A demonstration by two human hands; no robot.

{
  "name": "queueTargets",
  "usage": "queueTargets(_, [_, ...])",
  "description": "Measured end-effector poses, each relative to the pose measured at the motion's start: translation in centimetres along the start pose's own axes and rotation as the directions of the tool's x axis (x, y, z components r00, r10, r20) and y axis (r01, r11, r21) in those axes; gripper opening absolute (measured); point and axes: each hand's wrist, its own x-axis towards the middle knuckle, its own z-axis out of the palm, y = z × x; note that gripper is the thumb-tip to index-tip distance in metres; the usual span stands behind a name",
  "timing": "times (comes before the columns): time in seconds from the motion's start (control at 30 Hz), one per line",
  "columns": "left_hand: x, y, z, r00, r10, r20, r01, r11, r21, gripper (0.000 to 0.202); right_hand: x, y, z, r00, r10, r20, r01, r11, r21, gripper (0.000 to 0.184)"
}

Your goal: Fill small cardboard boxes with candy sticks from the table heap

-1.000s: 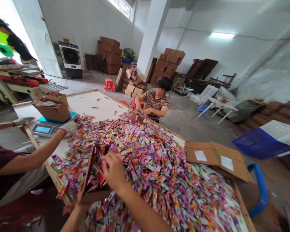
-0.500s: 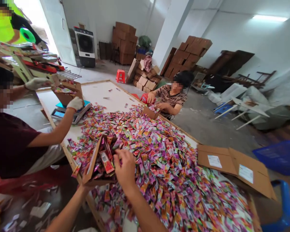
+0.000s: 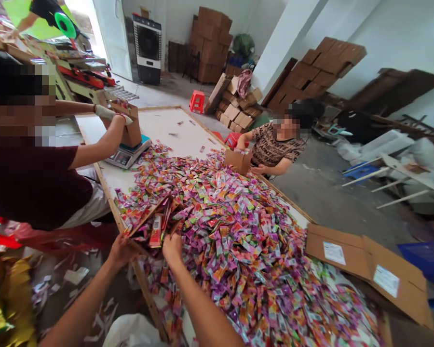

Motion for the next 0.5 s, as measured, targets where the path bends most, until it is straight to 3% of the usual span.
queueTargets(0.13, [-0.8,0.0,0.1,0.984,0.144,-0.102,-0.145,0.989,-0.002,0.035,1.0,-1.9,4.0,0.995,0.042,0.093,-0.046,0.998,0.044,0.040])
queueTargets(0.27, [-1.8,-0.8,1.1,0.944,0.297,-0.141,-0.282,0.953,0.114,0.046,1.8,-2.5,7.0,0.973,0.065,0.220,-0.103,0.981,0.163,0.049])
queueTargets(0.4, [-2.3,-0.9,2.7,0.865,0.493,-0.099,-0.445,0.841,0.307,0.044,1.6,-1.9,8.2,0.937,0.060,0.344,-0.177,0.931,0.321,0.068])
queueTargets(0.5, [-1.9,-0.4,3.7,0.806,0.591,-0.028,-0.508,0.716,0.478,0.070,0.5,-0.8,7.6,0.907,0.052,0.418,-0.248,0.868,0.430,0.069])
